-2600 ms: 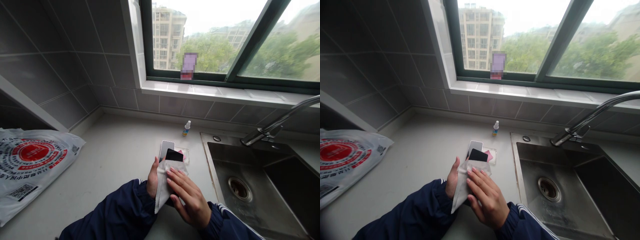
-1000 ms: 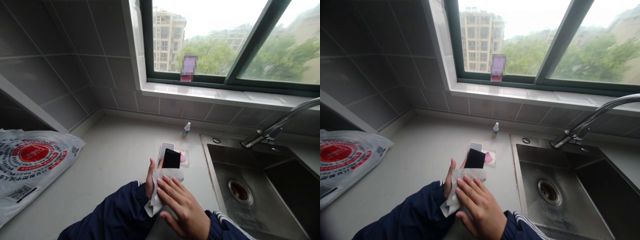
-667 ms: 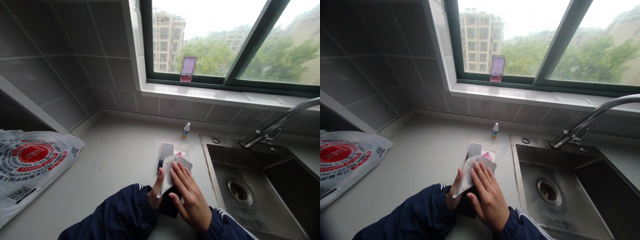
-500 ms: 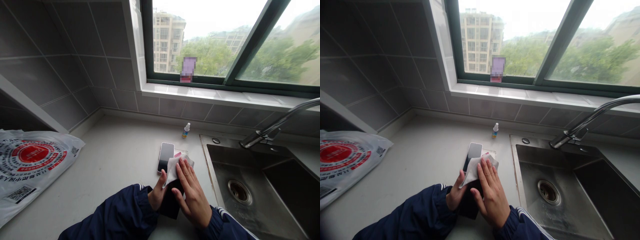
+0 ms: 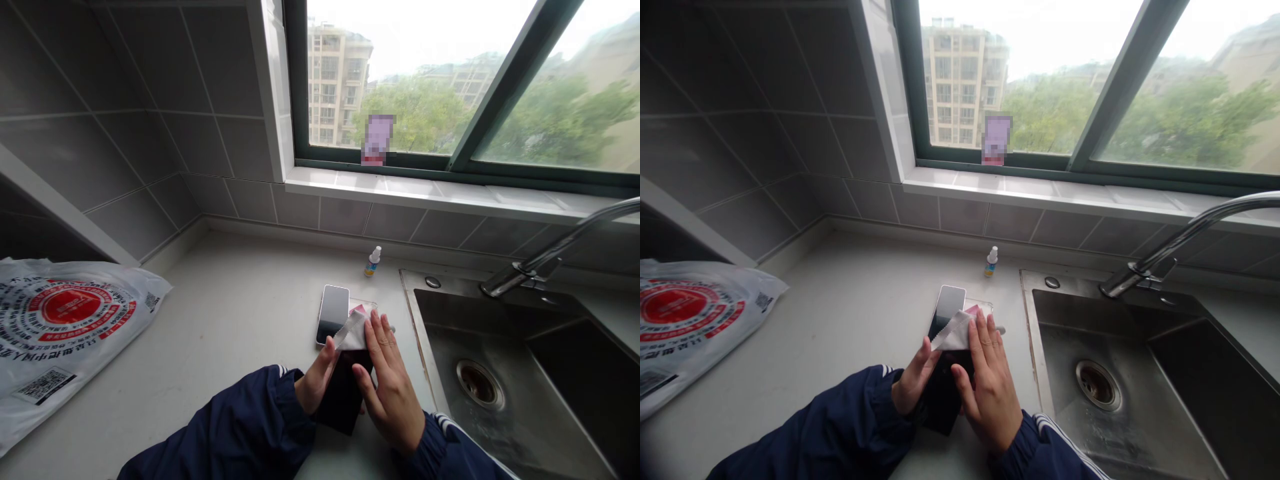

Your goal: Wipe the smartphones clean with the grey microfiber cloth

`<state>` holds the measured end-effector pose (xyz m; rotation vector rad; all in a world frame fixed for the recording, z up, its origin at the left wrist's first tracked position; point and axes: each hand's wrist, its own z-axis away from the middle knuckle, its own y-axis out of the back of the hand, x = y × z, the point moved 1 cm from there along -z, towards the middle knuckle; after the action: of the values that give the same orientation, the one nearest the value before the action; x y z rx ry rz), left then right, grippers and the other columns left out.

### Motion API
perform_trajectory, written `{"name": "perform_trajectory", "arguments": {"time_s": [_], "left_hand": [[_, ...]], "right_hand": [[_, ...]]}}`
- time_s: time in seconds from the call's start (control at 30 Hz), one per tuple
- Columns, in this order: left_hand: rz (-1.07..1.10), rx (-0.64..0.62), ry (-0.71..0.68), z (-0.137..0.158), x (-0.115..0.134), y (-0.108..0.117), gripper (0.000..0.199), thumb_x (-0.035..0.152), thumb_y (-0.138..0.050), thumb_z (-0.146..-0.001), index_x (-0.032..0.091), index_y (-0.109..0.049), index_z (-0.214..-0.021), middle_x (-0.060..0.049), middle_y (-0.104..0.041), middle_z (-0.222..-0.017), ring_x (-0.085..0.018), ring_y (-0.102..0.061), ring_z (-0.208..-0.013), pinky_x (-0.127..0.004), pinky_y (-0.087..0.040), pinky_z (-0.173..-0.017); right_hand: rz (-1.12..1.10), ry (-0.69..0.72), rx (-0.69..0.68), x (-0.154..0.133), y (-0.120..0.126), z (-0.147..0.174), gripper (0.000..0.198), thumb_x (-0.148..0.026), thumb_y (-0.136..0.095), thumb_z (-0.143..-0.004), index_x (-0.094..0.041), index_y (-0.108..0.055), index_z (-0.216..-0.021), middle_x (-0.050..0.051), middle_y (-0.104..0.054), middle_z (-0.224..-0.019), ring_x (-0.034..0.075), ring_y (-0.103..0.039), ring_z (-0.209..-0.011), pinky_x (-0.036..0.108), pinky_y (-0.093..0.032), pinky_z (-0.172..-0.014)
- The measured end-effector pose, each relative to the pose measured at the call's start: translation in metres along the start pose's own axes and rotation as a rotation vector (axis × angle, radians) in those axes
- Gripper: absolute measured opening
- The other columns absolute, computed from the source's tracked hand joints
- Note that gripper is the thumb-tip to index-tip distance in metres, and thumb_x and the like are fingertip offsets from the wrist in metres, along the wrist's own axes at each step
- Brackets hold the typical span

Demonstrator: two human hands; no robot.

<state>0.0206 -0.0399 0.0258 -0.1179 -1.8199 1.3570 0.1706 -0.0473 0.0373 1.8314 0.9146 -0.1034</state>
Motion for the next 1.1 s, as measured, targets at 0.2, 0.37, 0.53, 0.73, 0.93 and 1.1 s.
{"name": "perform_trajectory", "arguments": {"time_s": [0.2,0.37,0.53,0.73,0.93,1.1], "left_hand": [[-0.107,0.153,0.111,0.007,-0.003,0.000,0.070,0.064,-0.032,-0.093,0.031,-0.022,-0.153,-0.016,-0.059,-0.134,-0.021,-0.070,-0.072,-0.033,-0.054,-0.062],[-0.089,0.129,0.115,0.012,-0.004,-0.004,0.064,0.054,-0.036,-0.095,0.026,-0.029,-0.152,-0.016,-0.069,-0.117,-0.024,-0.070,-0.073,-0.035,-0.054,-0.068],[-0.172,0.190,0.114,0.014,0.000,-0.008,0.061,0.052,-0.035,-0.096,0.019,-0.038,-0.148,-0.015,-0.072,-0.097,-0.021,-0.069,-0.070,-0.028,-0.052,-0.060],[-0.250,0.190,0.067,0.011,0.008,-0.014,0.062,0.053,-0.042,-0.094,0.025,-0.038,-0.149,-0.016,-0.066,-0.120,-0.024,-0.068,-0.080,-0.031,-0.054,-0.060],[-0.144,0.224,0.048,0.009,0.009,-0.017,0.066,0.057,-0.045,-0.091,0.033,-0.029,-0.151,-0.015,-0.049,-0.144,-0.033,-0.066,-0.099,-0.037,-0.057,-0.066],[0.004,0.062,-0.007,0.002,0.014,-0.012,0.063,0.059,-0.040,-0.093,0.039,-0.025,-0.151,-0.013,-0.044,-0.148,-0.030,-0.066,-0.101,-0.034,-0.059,-0.062]], "right_hand": [[-0.021,0.042,-0.013,0.000,0.002,0.000,0.068,-0.033,-0.043,-0.100,-0.017,-0.010,-0.157,0.012,-0.013,-0.163,0.035,-0.010,-0.149,0.062,-0.020,-0.117],[-0.095,0.090,0.009,-0.001,0.007,-0.002,0.063,-0.027,-0.045,-0.099,-0.018,-0.020,-0.156,0.011,-0.020,-0.161,0.034,-0.019,-0.148,0.060,-0.023,-0.117],[-0.089,0.090,0.006,-0.002,0.008,-0.003,0.064,-0.026,-0.046,-0.098,-0.018,-0.020,-0.156,0.010,-0.018,-0.162,0.034,-0.020,-0.148,0.059,-0.025,-0.117],[-0.125,0.021,0.037,0.001,0.008,-0.002,0.062,-0.026,-0.044,-0.099,-0.019,-0.020,-0.156,0.009,-0.022,-0.161,0.033,-0.024,-0.147,0.058,-0.026,-0.118],[-0.146,-0.010,0.061,0.002,0.007,-0.003,0.059,-0.025,-0.043,-0.100,-0.021,-0.024,-0.155,0.008,-0.024,-0.160,0.033,-0.026,-0.146,0.057,-0.032,-0.116],[-0.189,-0.063,0.097,0.004,0.007,-0.002,0.055,-0.026,-0.042,-0.100,-0.023,-0.029,-0.154,0.007,-0.028,-0.159,0.032,-0.031,-0.144,0.055,-0.035,-0.115]]}}
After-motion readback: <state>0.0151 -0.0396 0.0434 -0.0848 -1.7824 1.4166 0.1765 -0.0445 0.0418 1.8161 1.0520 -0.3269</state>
